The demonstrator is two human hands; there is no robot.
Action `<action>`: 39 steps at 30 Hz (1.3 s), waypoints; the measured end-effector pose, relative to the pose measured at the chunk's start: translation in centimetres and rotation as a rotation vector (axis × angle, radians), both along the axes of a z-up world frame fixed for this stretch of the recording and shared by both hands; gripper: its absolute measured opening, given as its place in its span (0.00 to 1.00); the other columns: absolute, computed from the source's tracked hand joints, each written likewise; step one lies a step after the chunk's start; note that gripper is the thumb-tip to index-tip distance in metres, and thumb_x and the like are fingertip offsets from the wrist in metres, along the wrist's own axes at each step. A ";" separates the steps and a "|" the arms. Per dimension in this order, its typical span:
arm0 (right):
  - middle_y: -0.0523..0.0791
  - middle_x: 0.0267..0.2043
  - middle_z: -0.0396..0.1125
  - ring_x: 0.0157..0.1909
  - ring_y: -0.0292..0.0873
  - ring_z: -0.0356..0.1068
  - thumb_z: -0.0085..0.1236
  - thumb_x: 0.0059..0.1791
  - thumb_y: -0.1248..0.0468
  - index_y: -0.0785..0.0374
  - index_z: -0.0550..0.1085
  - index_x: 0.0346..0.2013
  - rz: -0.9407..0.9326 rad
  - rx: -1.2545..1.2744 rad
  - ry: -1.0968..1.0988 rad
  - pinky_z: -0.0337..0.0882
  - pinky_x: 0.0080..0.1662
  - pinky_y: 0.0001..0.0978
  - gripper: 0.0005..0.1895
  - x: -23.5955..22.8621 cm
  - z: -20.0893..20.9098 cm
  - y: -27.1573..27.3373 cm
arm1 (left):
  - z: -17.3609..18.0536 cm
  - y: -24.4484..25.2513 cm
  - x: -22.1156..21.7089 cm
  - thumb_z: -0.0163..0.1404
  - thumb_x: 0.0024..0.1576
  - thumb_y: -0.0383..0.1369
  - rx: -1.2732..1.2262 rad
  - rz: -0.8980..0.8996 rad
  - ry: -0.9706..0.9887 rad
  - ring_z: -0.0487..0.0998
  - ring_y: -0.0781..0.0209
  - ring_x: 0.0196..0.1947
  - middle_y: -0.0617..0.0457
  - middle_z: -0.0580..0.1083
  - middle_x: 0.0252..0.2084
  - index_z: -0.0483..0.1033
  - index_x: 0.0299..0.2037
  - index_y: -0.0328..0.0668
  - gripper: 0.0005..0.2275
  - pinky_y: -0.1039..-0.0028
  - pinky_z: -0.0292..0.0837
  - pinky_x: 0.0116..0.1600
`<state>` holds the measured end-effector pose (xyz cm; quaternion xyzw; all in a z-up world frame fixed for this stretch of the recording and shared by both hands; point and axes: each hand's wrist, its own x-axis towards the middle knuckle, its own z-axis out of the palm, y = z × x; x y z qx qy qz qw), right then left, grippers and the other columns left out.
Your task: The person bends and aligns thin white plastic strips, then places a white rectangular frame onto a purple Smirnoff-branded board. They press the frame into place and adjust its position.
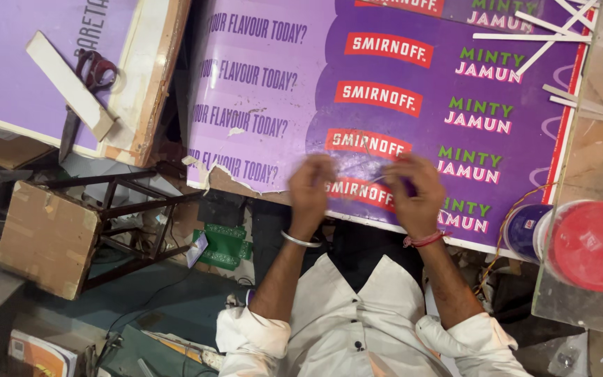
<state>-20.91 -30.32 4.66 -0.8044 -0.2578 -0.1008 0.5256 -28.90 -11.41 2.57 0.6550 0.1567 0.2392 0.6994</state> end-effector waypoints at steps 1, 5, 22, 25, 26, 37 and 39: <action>0.43 0.42 0.75 0.58 0.47 0.72 0.63 0.56 0.68 0.62 0.77 0.38 -0.055 0.069 -0.035 0.70 0.63 0.42 0.03 0.1 -0.1 0.1 | -0.1 0.1 0.2 0.53 0.63 0.27 -0.119 0.165 -0.043 0.77 0.69 0.35 0.53 0.77 0.36 0.76 0.44 0.35 0.04 0.80 0.75 0.41; 0.44 0.38 0.75 0.50 0.47 0.69 0.68 0.50 0.68 0.64 0.80 0.36 -0.074 0.055 0.018 0.70 0.52 0.38 0.04 0.0 -0.4 0.0 | -0.9 -0.3 0.5 0.51 0.66 0.29 -0.317 0.408 -0.159 0.75 0.69 0.32 0.55 0.77 0.32 0.74 0.44 0.39 0.03 0.81 0.71 0.40; 0.46 0.40 0.73 0.54 0.47 0.72 0.62 0.51 0.73 0.65 0.77 0.34 0.216 0.042 0.112 0.72 0.57 0.39 0.03 -1.8 1.3 -0.5 | 3.1 -1.1 -3.5 0.49 0.65 0.29 0.200 0.198 0.193 0.75 0.71 0.32 0.59 0.77 0.31 0.78 0.36 0.40 0.06 0.74 0.69 0.41; 0.46 0.40 0.73 0.50 0.46 0.73 0.64 0.52 0.71 0.64 0.79 0.36 0.073 0.126 0.133 0.73 0.55 0.37 0.02 -3.2 2.4 -0.7 | 3.5 -1.3 -5.1 0.50 0.66 0.27 0.146 0.337 0.163 0.75 0.71 0.34 0.58 0.77 0.33 0.77 0.38 0.40 0.05 0.77 0.71 0.40; 0.46 0.39 0.74 0.49 0.46 0.74 0.64 0.51 0.71 0.65 0.79 0.35 0.146 0.087 0.090 0.72 0.58 0.41 0.01 -3.2 2.9 -0.3 | 3.9 -1.1 -5.0 0.52 0.66 0.26 0.237 0.333 0.111 0.74 0.71 0.34 0.57 0.76 0.34 0.77 0.39 0.39 0.03 0.77 0.70 0.41; 0.43 0.40 0.74 0.48 0.45 0.72 0.64 0.46 0.76 0.61 0.76 0.35 0.178 0.226 0.123 0.71 0.56 0.38 0.09 -3.3 3.0 0.5 | 4.1 -0.3 -6.2 0.53 0.61 0.24 0.154 0.325 0.156 0.76 0.60 0.31 0.50 0.77 0.31 0.77 0.38 0.36 0.01 0.73 0.71 0.37; 0.43 0.40 0.74 0.48 0.46 0.73 0.61 0.45 0.78 0.60 0.77 0.34 0.232 -0.019 0.042 0.70 0.56 0.37 0.10 -4.1 3.5 0.2 | 3.4 -0.9 -8.3 0.53 0.61 0.24 0.147 0.422 0.241 0.76 0.59 0.30 0.49 0.76 0.31 0.76 0.37 0.35 0.02 0.71 0.70 0.37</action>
